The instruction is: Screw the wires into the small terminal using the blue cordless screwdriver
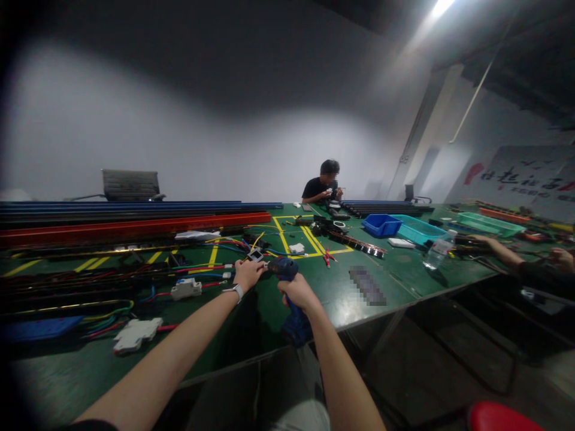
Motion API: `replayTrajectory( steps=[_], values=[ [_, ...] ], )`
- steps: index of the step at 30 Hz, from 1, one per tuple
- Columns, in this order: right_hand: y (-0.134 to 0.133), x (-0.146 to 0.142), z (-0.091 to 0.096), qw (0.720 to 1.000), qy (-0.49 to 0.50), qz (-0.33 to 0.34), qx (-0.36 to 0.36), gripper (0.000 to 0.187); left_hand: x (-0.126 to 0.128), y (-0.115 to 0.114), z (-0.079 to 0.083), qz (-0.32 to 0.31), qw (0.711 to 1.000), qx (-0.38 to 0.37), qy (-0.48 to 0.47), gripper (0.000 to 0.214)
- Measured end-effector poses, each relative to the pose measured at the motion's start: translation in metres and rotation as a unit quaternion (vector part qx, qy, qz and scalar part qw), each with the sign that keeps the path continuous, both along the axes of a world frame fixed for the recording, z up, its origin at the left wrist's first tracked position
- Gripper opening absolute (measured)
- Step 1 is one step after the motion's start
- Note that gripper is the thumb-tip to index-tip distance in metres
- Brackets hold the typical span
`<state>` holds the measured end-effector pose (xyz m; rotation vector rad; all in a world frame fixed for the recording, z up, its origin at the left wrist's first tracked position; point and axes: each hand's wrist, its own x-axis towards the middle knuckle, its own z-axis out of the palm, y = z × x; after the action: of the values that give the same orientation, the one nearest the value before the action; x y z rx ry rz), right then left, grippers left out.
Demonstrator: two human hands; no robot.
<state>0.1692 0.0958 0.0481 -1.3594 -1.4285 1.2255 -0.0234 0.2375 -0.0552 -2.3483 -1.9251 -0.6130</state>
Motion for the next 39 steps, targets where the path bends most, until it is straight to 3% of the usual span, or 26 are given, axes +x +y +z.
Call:
replayTrajectory(
  steps=[39],
  values=[
    [0.0015, 0.0011, 0.0011, 1.000, -0.004, 0.007, -0.012, 0.008, -0.0008, -0.0016, 0.0015, -0.006, 1.000, 0.022, 0.001, 0.036]
  ],
)
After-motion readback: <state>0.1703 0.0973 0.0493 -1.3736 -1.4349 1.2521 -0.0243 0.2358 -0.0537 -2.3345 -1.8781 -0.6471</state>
